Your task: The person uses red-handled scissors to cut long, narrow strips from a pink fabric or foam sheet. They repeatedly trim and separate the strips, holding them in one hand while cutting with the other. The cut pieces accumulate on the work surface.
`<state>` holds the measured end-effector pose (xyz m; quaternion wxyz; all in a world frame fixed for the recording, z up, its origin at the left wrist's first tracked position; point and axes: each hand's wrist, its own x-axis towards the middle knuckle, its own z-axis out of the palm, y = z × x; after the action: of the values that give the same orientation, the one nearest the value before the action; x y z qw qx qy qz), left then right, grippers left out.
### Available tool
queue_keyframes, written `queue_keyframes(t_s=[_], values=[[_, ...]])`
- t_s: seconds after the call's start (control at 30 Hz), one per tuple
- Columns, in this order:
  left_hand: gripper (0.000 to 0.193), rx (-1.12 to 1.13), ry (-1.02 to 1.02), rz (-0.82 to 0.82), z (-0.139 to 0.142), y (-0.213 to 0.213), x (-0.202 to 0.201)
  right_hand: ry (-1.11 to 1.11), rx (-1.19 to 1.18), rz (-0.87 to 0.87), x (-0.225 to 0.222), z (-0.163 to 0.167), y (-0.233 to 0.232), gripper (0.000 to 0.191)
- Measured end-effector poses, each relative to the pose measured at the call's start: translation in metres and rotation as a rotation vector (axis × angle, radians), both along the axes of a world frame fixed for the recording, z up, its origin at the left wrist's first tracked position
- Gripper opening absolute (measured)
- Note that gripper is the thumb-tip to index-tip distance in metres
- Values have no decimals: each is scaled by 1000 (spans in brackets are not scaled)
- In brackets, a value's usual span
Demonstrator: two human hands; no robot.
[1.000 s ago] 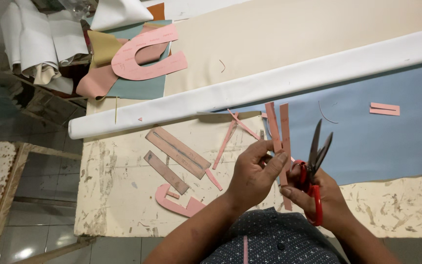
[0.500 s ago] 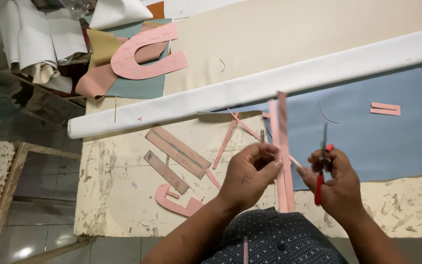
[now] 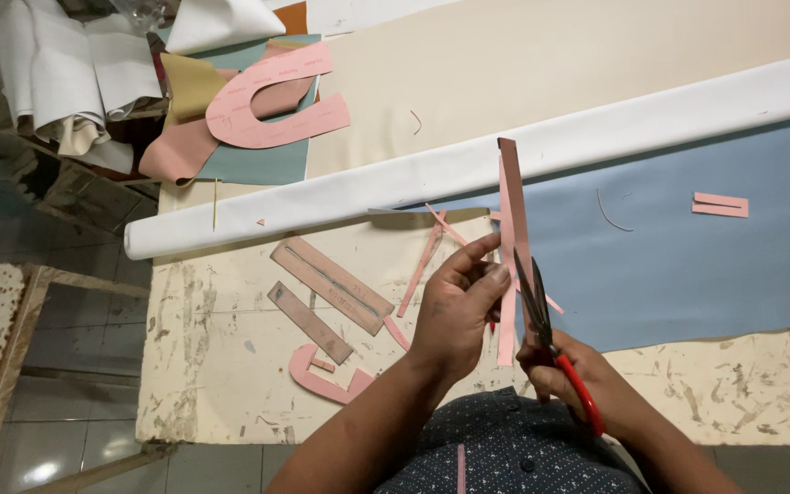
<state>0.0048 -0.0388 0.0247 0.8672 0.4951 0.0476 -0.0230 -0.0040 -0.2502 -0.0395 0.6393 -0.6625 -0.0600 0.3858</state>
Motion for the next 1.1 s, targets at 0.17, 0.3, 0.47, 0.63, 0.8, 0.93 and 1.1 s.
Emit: queue_keyframes(t_s=[0.17,0.3,0.47,0.63,0.8,0.93,1.1], values=[[33,-235,112,52,5,-14,-6,-54,-13,-12,5,-5,7,39],[30,-62,48,90,8,-20,-9,-12,7,-17,4,-4,10,38],[31,208,-75,234,3,-21,-8,118,94,83,0,7,4,41],[32,426,-241,378,-3,-17,1,222,250,102,2,13,4,54],[27,243,-132,408,1,-10,17,203,305,110,-1,3,8,58],[25,-58,51,407,5,-8,22,123,259,90,1,-5,11,54],[22,-279,80,371,4,-8,18,-66,21,70,5,-2,19,53]])
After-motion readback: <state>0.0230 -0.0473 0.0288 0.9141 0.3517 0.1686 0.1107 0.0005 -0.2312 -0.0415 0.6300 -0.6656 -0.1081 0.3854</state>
